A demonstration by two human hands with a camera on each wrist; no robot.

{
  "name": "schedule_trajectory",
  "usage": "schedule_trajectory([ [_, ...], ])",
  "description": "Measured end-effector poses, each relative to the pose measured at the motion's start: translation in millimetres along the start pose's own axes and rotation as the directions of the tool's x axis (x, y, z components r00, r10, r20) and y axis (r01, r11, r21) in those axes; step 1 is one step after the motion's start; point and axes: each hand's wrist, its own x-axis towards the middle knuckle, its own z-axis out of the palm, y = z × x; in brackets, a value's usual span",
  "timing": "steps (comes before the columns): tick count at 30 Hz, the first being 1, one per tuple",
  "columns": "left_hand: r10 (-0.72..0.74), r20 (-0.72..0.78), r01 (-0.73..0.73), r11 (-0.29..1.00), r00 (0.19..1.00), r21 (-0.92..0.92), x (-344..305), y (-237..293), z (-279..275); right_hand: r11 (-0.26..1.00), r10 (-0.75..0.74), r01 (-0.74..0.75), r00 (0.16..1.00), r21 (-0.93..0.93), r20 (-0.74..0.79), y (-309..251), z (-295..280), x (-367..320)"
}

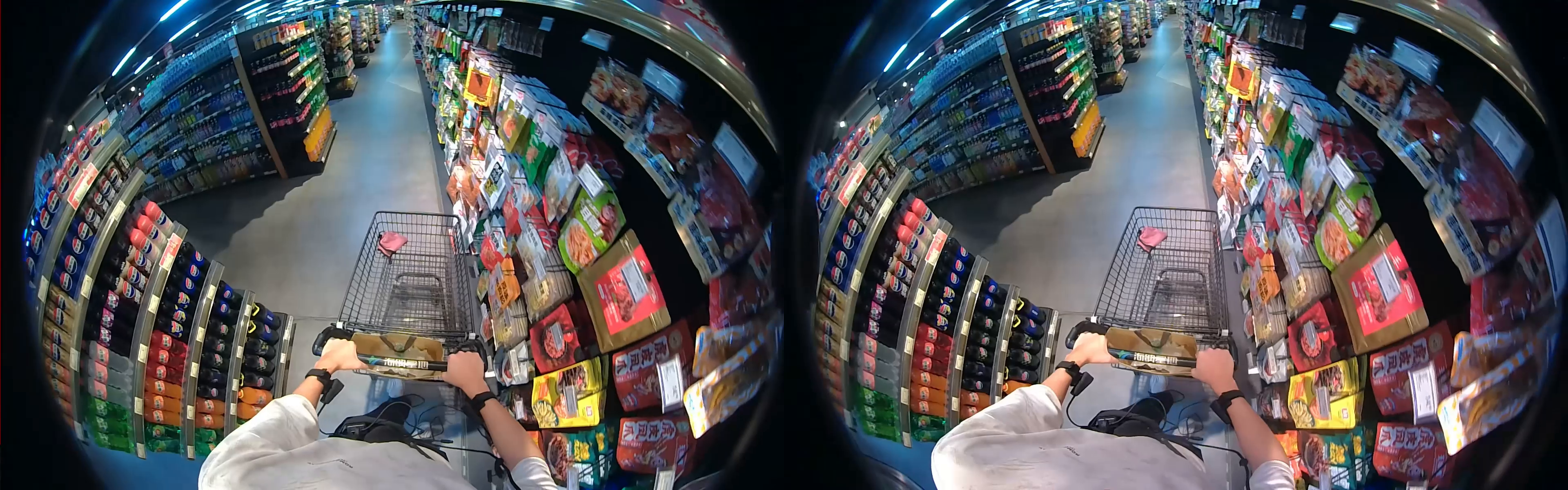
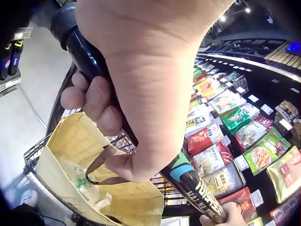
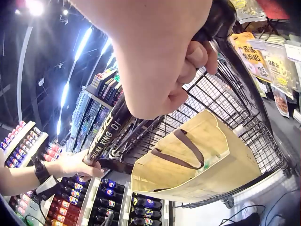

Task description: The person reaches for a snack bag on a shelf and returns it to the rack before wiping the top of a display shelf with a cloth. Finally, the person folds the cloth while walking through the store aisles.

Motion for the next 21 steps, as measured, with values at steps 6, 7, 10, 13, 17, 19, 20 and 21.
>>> schedule_trajectory([
  [6,-0.002,-0.065,0.002,1.000,0.998,-0.003,69,-25,-37,0.998,-0.002,0.000,1.000,-0.066,-0.029,20,-3,94],
  [7,0.000,-0.065,0.000,1.000,0.998,-0.013,83,-30,-48,0.998,0.014,-0.014,1.000,-0.058,0.001,21,-10,111],
  [10,0.018,-0.083,-0.022,0.999,0.996,-0.049,128,-48,-74,0.996,0.032,-0.029,0.999,-0.090,0.038,32,-13,170],
  [13,0.050,-0.168,-0.062,0.996,0.984,-0.064,179,-72,-90,0.990,0.087,-0.079,0.994,-0.121,0.062,37,-26,228],
  [17,0.028,-0.109,-0.034,0.998,0.994,-0.046,245,-95,-134,0.990,0.083,-0.072,0.993,-0.120,0.085,47,-46,306],
  [19,0.043,-0.110,-0.050,0.996,0.993,-0.068,278,-108,-155,0.988,0.085,-0.071,0.992,-0.140,0.094,54,-52,346],
  [20,0.049,-0.107,-0.058,0.995,0.993,-0.075,293,-114,-165,0.987,0.086,-0.071,0.991,-0.145,0.100,57,-53,365],
  [21,0.052,-0.108,-0.059,0.996,0.993,-0.068,310,-121,-172,0.986,0.084,-0.067,0.991,-0.153,0.104,60,-55,383],
])
